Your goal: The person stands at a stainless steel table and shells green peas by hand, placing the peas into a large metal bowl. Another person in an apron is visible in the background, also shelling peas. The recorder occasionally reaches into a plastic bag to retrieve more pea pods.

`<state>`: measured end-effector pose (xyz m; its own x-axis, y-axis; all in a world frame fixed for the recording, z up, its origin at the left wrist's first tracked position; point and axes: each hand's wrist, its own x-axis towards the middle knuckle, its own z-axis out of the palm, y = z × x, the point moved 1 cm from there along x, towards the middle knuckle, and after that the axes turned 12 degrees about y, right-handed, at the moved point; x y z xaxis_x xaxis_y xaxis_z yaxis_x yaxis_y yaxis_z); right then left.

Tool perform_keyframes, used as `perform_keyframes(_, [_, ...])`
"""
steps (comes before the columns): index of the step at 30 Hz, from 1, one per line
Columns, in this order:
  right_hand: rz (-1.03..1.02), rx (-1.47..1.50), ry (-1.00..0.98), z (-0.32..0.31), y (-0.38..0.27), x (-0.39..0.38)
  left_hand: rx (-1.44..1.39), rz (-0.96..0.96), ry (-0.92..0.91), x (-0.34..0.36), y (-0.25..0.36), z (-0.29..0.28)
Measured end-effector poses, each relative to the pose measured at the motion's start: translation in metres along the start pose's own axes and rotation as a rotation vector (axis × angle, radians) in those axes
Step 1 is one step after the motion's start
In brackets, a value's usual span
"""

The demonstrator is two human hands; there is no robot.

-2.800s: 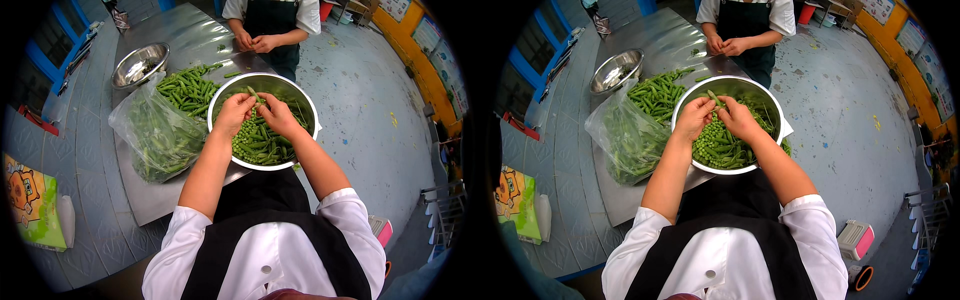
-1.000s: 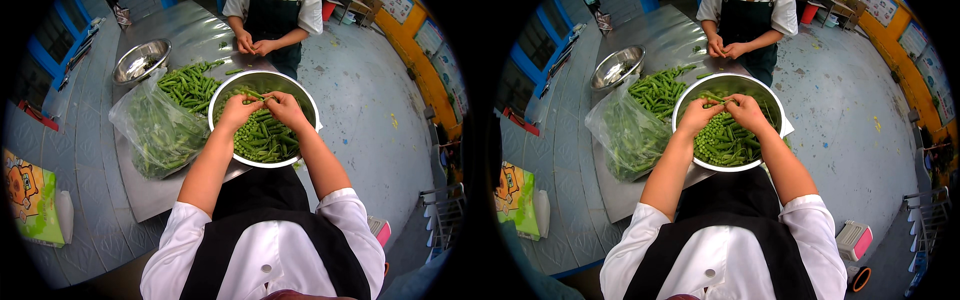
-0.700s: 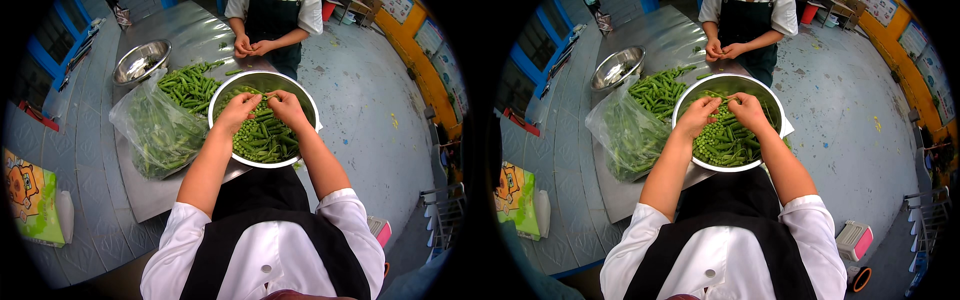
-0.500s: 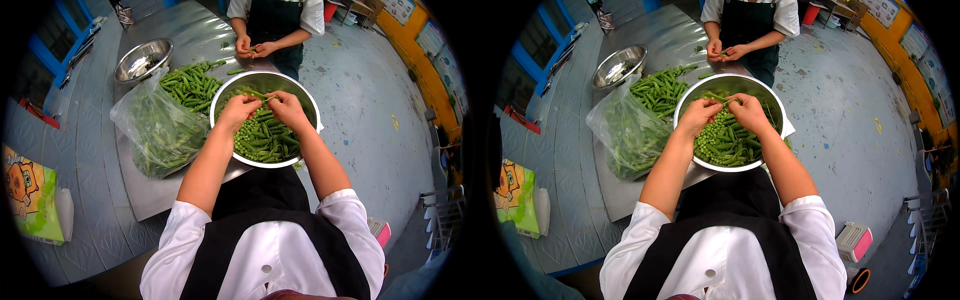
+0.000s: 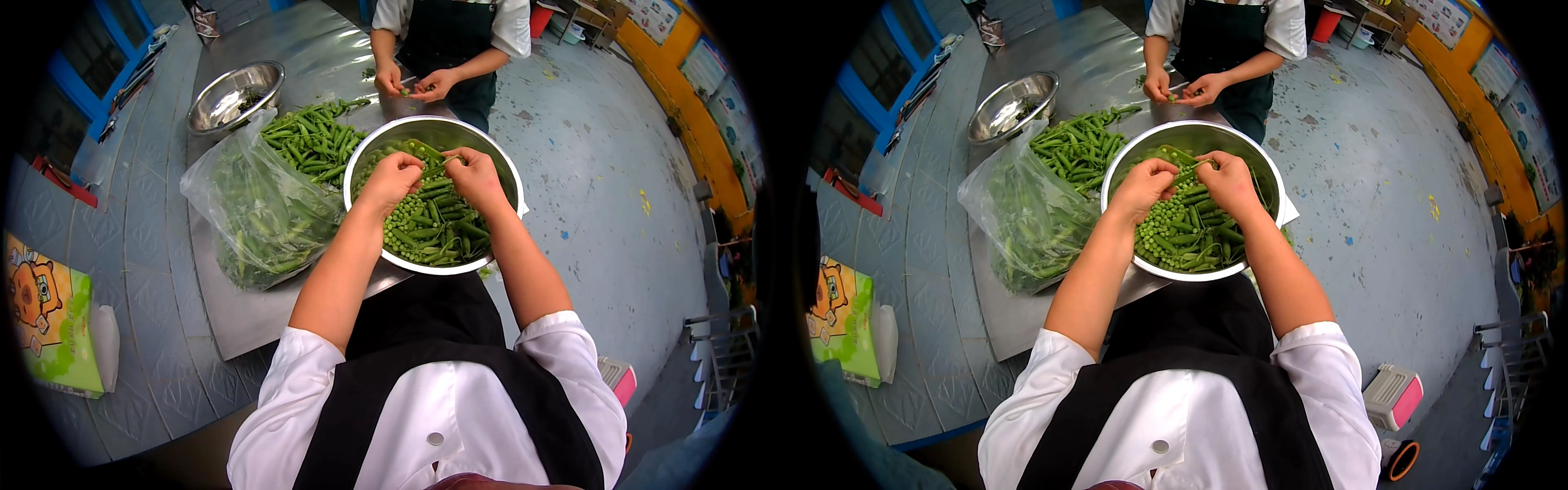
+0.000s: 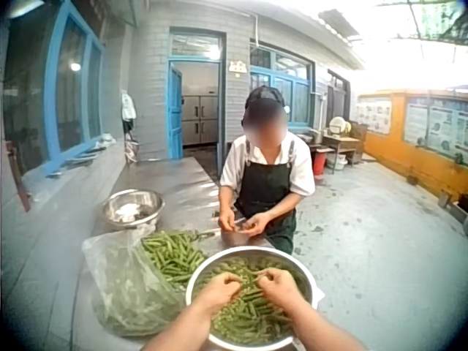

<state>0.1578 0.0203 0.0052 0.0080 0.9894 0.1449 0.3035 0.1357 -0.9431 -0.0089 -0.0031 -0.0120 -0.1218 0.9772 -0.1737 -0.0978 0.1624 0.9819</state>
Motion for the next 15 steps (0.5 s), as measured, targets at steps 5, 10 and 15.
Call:
perform_keyframes(5, [-0.04, -0.049, 0.003, 0.0007, -0.0018, -0.0022, -0.063, 0.158, 0.136, 0.0026, -0.0016, 0.0018])
perform_keyframes(10, [-0.015, -0.023, 0.03, -0.0014, 0.0006, -0.0004, -0.019, 0.143, 0.154, 0.0061, -0.0024, -0.0034])
perform_keyframes(15, [-0.011, -0.049, 0.02, -0.0029, 0.0014, 0.0002, -0.173, 0.198, 0.269, 0.0058, -0.001, -0.0014])
